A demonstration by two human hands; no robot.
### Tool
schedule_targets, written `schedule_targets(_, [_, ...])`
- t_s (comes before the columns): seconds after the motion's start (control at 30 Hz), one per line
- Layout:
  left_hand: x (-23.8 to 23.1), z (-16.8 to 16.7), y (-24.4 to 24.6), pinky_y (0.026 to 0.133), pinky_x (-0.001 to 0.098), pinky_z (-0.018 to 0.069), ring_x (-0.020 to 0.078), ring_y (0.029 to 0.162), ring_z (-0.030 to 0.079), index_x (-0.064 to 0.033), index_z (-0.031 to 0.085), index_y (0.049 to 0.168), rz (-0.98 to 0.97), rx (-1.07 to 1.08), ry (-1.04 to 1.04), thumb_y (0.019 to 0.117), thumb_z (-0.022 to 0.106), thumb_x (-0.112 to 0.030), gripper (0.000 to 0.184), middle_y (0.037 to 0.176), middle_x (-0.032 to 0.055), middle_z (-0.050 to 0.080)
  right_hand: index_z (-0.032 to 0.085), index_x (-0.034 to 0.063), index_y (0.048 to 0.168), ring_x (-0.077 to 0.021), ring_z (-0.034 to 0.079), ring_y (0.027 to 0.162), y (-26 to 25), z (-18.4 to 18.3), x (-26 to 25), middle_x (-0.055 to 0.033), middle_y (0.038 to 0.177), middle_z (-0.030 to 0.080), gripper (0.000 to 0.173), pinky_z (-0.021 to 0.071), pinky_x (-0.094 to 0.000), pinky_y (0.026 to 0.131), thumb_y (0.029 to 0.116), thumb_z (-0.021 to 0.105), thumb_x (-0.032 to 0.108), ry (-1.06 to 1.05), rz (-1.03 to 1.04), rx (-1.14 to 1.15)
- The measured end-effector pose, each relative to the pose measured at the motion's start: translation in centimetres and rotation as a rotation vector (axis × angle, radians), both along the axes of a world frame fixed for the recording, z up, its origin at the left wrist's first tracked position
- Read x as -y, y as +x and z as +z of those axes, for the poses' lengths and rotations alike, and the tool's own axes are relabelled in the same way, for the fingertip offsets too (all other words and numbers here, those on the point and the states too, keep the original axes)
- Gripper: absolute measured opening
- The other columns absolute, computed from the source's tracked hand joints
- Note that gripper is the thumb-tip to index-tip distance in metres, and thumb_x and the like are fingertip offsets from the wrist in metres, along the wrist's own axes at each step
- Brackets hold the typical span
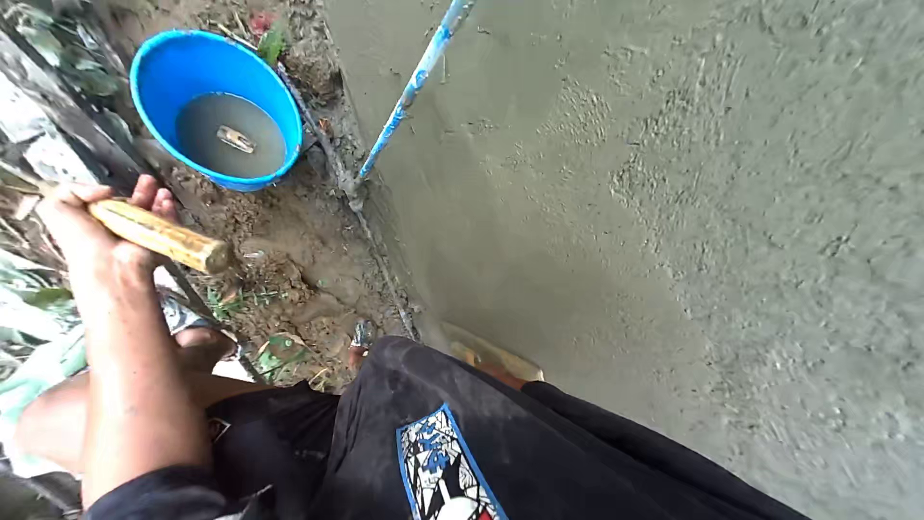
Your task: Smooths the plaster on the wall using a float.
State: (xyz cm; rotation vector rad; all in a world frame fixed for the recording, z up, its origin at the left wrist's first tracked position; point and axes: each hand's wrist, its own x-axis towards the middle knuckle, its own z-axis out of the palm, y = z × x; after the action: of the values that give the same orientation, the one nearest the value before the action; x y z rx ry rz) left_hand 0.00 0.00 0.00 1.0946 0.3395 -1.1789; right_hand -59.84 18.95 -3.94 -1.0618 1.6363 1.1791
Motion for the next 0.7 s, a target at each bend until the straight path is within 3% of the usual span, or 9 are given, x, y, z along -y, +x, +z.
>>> schedule_targets(0.1, [0.0,0.1,-0.8,0.079,0.0373,0.0609,0.0222,0.093,0.071,-0.0114,0.046,0.12,-0.018,0.014,0.032,0.0998,0.044,-0.023,0.023,0.109,0.0123,0.068,0.034,-0.0009,0.156,-0.0484,0.055,0.13,-1.0,-1.5,-2.4,-0.0302,0.142,0.055,0.079,0.0438,-0.069,0.103,0.094,0.07,0.031,0.013,0.091,-0.038])
schedule_targets(0.17, [-0.3,0.1,-1.1,0.08,0.037,0.0605,0.0217,0.094,0.07,-0.0111,0.045,0.12,-0.041,0.028,0.057,0.0981,0.044,-0.022,0.024,0.112,0.0123,0.066,0.039,-0.0019,0.153,-0.0481,0.057,0.127,-1.8,-2.7,-3.6,-0.0294,0.141,0.056,0.074,0.0451,-0.07,0.1,0.0931,0.07,0.03,-0.011,0.07,-0.041])
schedule_targets(0.23, [-0.7,0.3,-1.6,0.078,0.0356,0.0607,0.021,0.092,0.07,-0.0094,0.046,0.12,-0.066,0.064,0.077,0.0979,0.043,-0.023,0.026,0.112,0.0127,0.066,0.052,-0.0025,0.143,-0.0465,0.059,0.125,-2.6,-4.1,-4.4,-0.0277,0.138,0.059,0.06,0.0472,-0.0692,0.098,0.0947,0.068,0.03,-0.098,0.04,-0.043])
schedule_targets(0.3, [-1.0,0.0,-1.7,0.076,0.0359,0.061,0.0217,0.089,0.071,-0.008,0.049,0.121,-0.063,0.066,0.066,0.0992,0.042,-0.026,0.029,0.109,0.0138,0.068,0.052,-0.0042,0.142,-0.0464,0.058,0.126,-1.5,-3.2,-3.3,-0.0283,0.14,0.057,0.058,0.0474,-0.0674,0.099,0.0959,0.066,0.029,-0.146,0.014,-0.059])
schedule_targets(0.53, [-0.5,-0.7,-3.5,0.077,0.0372,0.0608,0.0221,0.09,0.07,-0.0085,0.046,0.121,-0.024,0.086,0.057,0.0984,0.043,-0.025,0.028,0.11,0.0141,0.065,0.049,-0.0016,0.146,-0.0435,0.061,0.124,6.2,0.7,8.8,-0.0272,0.133,0.063,0.057,0.0469,-0.062,0.102,0.0974,0.061,0.027,-0.423,0.001,-0.011])
schedule_targets(0.7, [0.4,-1.0,-5.2,0.076,0.0381,0.0615,0.0236,0.091,0.07,-0.0092,0.042,0.125,-0.045,0.072,0.033,0.0978,0.045,-0.021,0.03,0.115,0.0156,0.063,0.051,-0.0006,0.14,-0.0455,0.069,0.104,10.8,2.8,17.5,-0.0267,0.111,0.07,0.057,0.0536,-0.0642,0.084,0.0943,0.066,0.029,-0.779,0.043,0.029])
